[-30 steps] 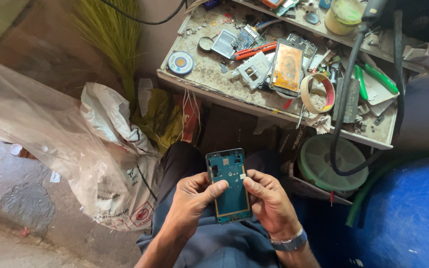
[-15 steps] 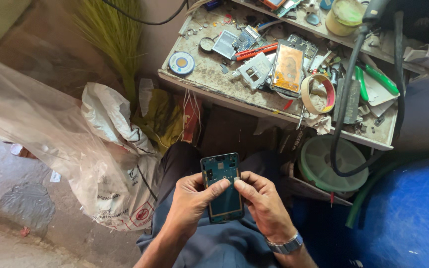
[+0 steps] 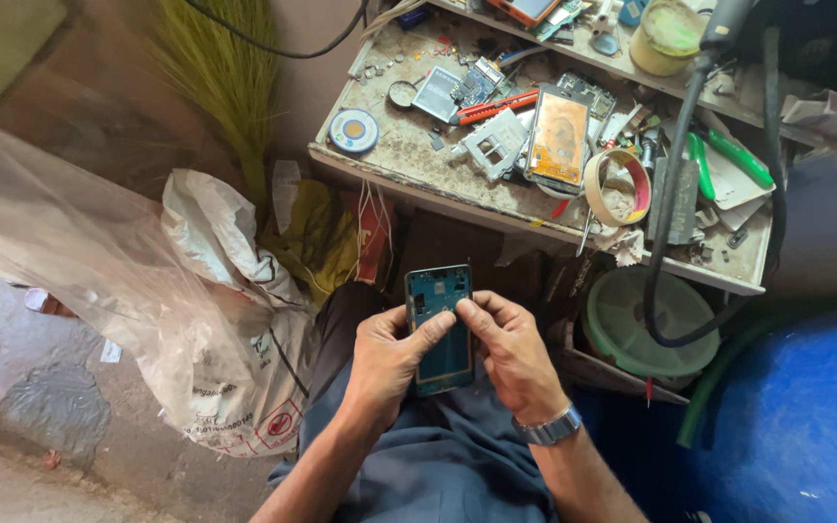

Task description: The person cuts a piece of adhesive tape using scissors and then fits a phone motherboard and other internal components into a phone frame.

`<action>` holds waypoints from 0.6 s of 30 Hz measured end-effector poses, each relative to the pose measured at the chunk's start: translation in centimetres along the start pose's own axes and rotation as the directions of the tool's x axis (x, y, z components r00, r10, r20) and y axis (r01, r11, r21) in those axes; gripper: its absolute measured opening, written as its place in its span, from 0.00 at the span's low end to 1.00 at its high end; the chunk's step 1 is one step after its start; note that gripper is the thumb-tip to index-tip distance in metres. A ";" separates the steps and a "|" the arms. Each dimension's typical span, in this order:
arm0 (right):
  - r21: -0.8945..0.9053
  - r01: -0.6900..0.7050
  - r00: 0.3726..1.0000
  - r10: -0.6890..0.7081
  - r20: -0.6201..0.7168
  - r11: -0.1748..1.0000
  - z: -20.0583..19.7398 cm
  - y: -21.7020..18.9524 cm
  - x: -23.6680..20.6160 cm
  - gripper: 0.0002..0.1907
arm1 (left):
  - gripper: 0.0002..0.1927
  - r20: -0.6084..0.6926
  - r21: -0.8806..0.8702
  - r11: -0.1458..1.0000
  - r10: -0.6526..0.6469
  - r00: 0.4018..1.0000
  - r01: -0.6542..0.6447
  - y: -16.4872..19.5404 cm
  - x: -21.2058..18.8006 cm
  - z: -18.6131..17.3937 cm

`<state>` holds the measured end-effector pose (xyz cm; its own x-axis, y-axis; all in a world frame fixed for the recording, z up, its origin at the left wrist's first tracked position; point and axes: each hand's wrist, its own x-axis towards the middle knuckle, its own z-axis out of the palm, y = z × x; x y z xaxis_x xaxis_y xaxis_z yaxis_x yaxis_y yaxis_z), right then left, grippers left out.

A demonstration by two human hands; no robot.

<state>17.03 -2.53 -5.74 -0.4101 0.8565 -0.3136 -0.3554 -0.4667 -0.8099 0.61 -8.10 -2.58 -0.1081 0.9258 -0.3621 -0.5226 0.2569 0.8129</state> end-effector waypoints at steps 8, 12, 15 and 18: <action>0.171 0.043 0.995 -0.056 0.077 0.984 0.1 -0.9 1.2 0.06 | 0.09 0.010 -0.073 0.997 0.021 1.000 -0.020 0.5 1.7 0.4; 0.232 0.046 0.991 -0.073 0.109 0.972 0.3 -1.8 2.1 0.06 | 0.09 0.066 -0.054 0.997 0.062 0.996 -0.059 1.5 2.6 -0.1; 0.302 -0.008 0.985 -0.044 0.167 0.953 0.6 -2.2 2.7 0.08 | 0.10 0.110 -0.045 0.997 0.073 0.991 -0.068 2.3 3.1 -0.5; 0.344 -0.094 0.964 0.000 0.265 0.934 1.2 -2.1 3.1 0.13 | 0.12 0.191 -0.042 0.999 0.019 0.981 -0.011 3.5 3.8 -1.3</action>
<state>15.50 0.85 -4.42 -0.6176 0.7677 -0.1710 -0.5823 -0.5925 -0.5567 -2.76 -4.10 -1.71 0.0451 0.9664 -0.2530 -0.5565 0.2346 0.7970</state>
